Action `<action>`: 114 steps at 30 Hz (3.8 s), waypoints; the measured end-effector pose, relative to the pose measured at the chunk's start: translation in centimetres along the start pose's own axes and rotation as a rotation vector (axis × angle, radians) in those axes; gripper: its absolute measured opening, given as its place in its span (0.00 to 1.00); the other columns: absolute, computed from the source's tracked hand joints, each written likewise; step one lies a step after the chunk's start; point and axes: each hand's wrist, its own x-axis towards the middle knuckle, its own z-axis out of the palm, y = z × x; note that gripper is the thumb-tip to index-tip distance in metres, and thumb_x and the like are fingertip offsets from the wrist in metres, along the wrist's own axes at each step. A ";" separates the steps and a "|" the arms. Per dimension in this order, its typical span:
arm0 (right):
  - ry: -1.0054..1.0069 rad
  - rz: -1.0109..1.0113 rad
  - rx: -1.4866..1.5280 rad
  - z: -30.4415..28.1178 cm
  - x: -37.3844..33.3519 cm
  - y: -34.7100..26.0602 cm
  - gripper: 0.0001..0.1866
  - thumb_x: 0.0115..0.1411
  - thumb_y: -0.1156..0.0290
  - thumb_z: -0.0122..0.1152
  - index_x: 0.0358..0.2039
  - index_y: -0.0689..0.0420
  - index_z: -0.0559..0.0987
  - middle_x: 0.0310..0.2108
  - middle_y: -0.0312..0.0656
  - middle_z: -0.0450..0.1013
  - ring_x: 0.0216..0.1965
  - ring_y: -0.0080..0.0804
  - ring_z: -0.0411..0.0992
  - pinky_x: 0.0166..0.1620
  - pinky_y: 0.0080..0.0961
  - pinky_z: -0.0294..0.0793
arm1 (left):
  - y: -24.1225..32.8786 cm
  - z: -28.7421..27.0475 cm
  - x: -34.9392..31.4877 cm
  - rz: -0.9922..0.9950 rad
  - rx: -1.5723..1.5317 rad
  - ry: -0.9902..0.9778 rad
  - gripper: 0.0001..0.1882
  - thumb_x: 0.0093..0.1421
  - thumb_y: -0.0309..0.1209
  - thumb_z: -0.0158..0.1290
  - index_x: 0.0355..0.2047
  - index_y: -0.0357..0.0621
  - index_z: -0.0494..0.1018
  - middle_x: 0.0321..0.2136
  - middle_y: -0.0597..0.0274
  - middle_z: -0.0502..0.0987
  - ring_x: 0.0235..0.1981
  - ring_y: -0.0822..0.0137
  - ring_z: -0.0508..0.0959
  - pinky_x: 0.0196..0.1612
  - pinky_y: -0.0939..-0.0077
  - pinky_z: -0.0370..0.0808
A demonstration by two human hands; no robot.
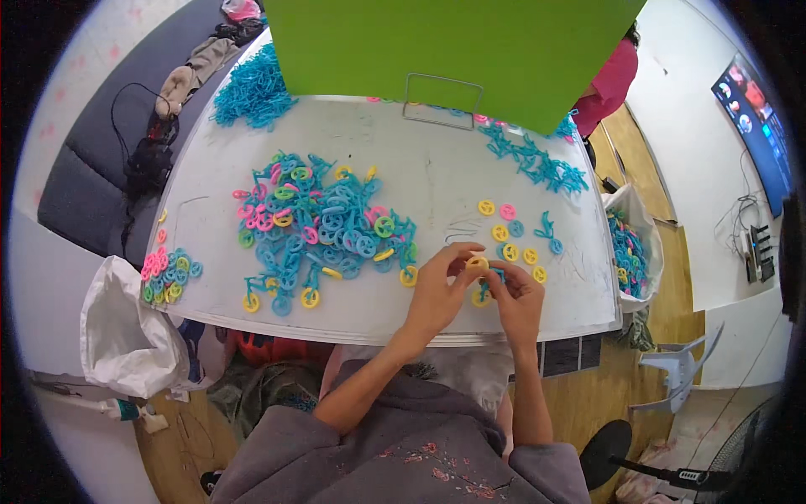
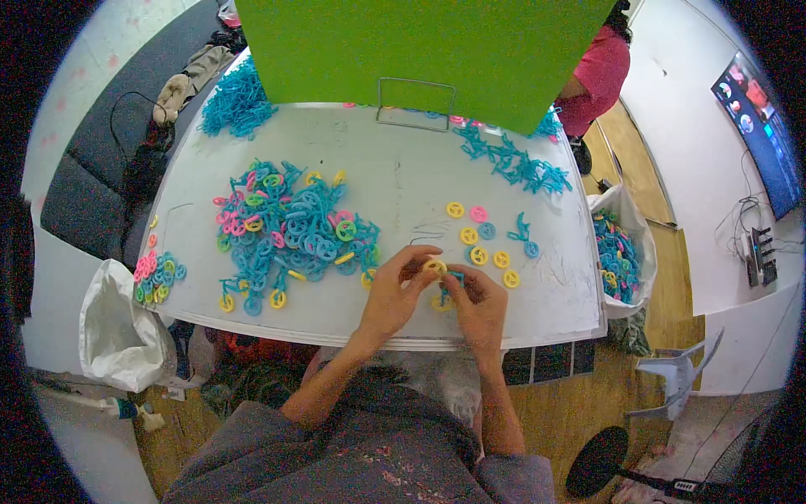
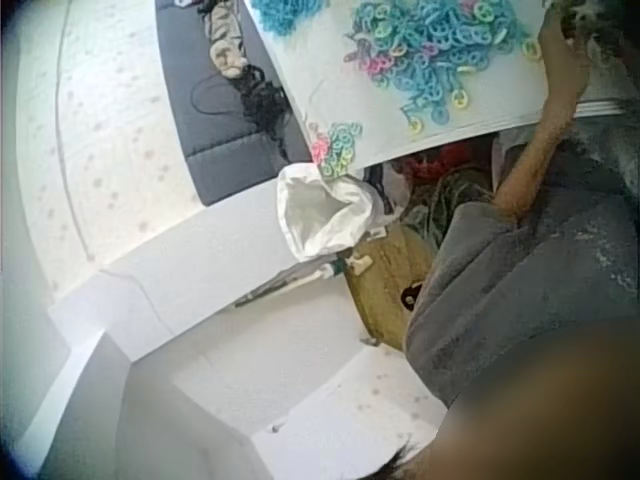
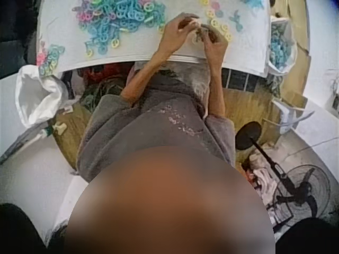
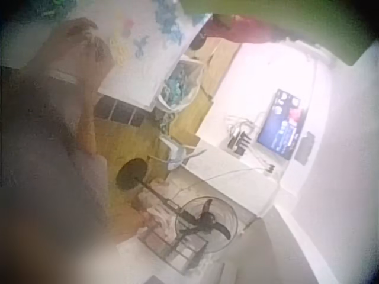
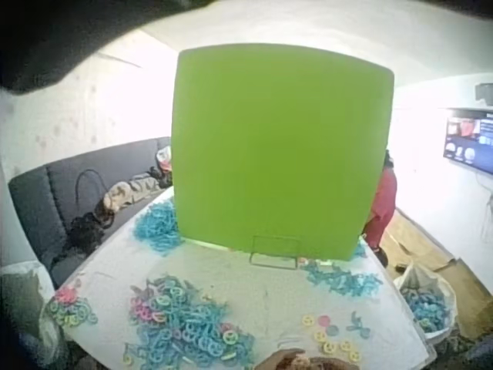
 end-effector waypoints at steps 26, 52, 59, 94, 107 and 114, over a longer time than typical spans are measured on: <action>0.338 -0.105 -0.757 -10.8 10.4 3.1 0.16 0.47 0.63 0.71 0.33 0.59 0.80 0.31 0.44 0.77 0.30 0.36 0.75 0.35 0.29 0.72 | 1.6 0.0 0.0 0.486 0.570 0.316 0.10 0.56 0.18 0.50 0.39 0.41 0.74 0.37 0.55 0.72 0.38 0.60 0.71 0.33 0.75 0.70; 0.210 -0.249 -0.177 -8.0 1.5 -1.1 0.07 0.55 0.81 0.61 0.35 0.67 0.78 0.32 0.39 0.74 0.34 0.21 0.73 0.38 0.15 0.72 | 0.2 4.9 3.6 -0.123 0.059 -0.050 0.08 0.57 0.26 0.56 0.37 0.39 0.72 0.29 0.61 0.75 0.30 0.69 0.76 0.31 0.76 0.73; 0.024 -0.431 -0.517 -5.1 0.2 -3.2 0.11 0.46 0.79 0.68 0.33 0.59 0.82 0.29 0.42 0.73 0.32 0.33 0.73 0.36 0.24 0.72 | 0.3 1.7 1.4 -0.260 -0.227 -0.139 0.10 0.63 0.30 0.51 0.39 0.36 0.70 0.32 0.62 0.75 0.33 0.72 0.76 0.34 0.78 0.75; -0.092 -0.081 -0.202 -2.8 -0.2 -1.3 0.05 0.54 0.83 0.59 0.33 0.67 0.78 0.28 0.39 0.77 0.33 0.20 0.73 0.38 0.17 0.71 | -0.5 1.8 -0.2 -0.086 -0.055 0.048 0.01 0.59 0.17 0.48 0.32 0.32 0.68 0.26 0.57 0.77 0.29 0.72 0.78 0.31 0.79 0.76; -0.100 0.047 -0.209 -3.3 0.1 -0.3 0.06 0.55 0.76 0.62 0.33 0.65 0.79 0.27 0.38 0.77 0.29 0.20 0.72 0.33 0.18 0.71 | -0.1 1.9 -0.3 0.022 0.157 0.019 0.03 0.60 0.19 0.48 0.33 0.35 0.71 0.26 0.62 0.76 0.26 0.76 0.73 0.28 0.82 0.70; -0.042 0.162 0.043 -2.3 0.1 -0.3 0.11 0.59 0.72 0.60 0.37 0.68 0.77 0.30 0.42 0.77 0.31 0.25 0.75 0.41 0.20 0.76 | -0.2 2.0 -0.4 0.026 -0.064 0.029 0.09 0.61 0.18 0.44 0.38 0.36 0.74 0.30 0.59 0.79 0.25 0.74 0.74 0.28 0.81 0.72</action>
